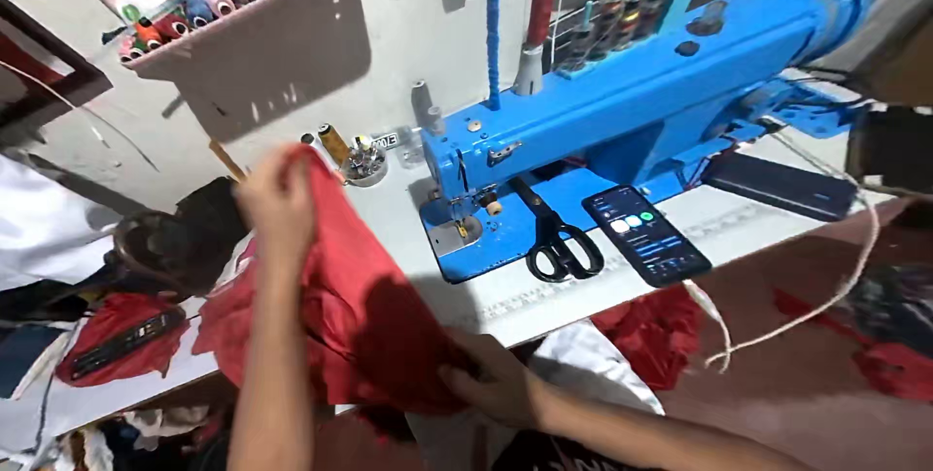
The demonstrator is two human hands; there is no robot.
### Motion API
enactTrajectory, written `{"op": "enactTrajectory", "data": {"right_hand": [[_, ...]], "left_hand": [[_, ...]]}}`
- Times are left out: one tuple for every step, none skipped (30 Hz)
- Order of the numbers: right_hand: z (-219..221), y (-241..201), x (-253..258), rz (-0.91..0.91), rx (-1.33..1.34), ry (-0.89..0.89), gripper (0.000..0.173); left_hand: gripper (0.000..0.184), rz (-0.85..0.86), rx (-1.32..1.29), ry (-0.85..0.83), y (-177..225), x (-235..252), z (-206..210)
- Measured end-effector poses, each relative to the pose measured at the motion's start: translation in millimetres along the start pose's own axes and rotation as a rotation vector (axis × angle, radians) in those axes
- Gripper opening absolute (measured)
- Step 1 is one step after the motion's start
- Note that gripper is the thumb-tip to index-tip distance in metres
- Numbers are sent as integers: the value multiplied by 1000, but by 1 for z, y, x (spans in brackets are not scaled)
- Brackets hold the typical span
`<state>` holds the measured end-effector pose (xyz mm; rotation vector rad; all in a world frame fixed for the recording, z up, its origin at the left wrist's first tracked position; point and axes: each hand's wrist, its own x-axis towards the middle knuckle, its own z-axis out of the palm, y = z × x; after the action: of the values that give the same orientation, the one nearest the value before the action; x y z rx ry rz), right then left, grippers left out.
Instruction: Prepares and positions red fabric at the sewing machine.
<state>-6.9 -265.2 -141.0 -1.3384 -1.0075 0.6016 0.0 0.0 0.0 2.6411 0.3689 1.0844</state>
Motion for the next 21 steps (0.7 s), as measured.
{"op": "enactTrajectory", "data": {"right_hand": [[-6, 9, -9, 109, -44, 100, 31], [-11, 19, -16, 201, -86, 182, 34], [-15, 32, -21, 243, -137, 255, 38], [-19, 44, -24, 256, -200, 319, 41], [-22, 52, -26, 264, -270, 354, 43], [-26, 56, -27, 269, -346, 363, 44], [-30, 57, -26, 270, -428, 353, 44], [-33, 56, -24, 269, -519, 337, 43], [-35, 53, -21, 277, -603, 321, 42], [-38, 51, -18, 289, -675, 307, 41], [-41, 48, -14, 320, -724, 284, 40], [-45, 47, -10, 341, -754, 264, 39], [-47, 47, -8, 341, -768, 242, 39], [-49, 48, -7, 314, -769, 220, 37], [-49, 50, -7, 270, -748, 194, 36], [-48, 52, -7, 237, -700, 159, 36], [-48, 52, -6, 234, -624, 122, 38], [-47, 50, -5, 272, -519, 93, 42], [-48, 48, -3, 331, -383, 85, 47], [-49, 46, -1, 397, -232, 98, 51], [-50, 43, 2, 480, -82, 111, 55]], "left_hand": [[31, 30, -37, -118, -12, -9, 34], [30, 18, -69, -230, -21, -20, 66], [30, -18, -91, -309, -28, -32, 94], [30, -60, -108, -372, -32, -42, 118], [31, -104, -123, -415, -36, -47, 139], [31, -147, -120, -442, -39, -49, 158], [32, -186, -100, -464, -41, -49, 172], [31, -213, -70, -483, -40, -50, 182], [31, -228, -27, -503, -38, -50, 187], [33, -235, 28, -530, -33, -49, 189], [36, -228, 66, -547, -27, -49, 187], [36, -200, 90, -554, -20, -49, 182], [34, -168, 102, -567, -12, -51, 175], [32, -140, 98, -608, -3, -56, 166], [33, -106, 80, -676, 4, -64, 158], [39, -62, 56, -768, 6, -76, 151], [51, -14, 33, -852, 6, -92, 146], [63, 1, 35, -941, 6, -107, 140], [72, -1, 51, -980, 6, -121, 134], [78, 3, 62, -944, 4, -133, 130], [82, 9, 72, -890, 1, -143, 126]]}}
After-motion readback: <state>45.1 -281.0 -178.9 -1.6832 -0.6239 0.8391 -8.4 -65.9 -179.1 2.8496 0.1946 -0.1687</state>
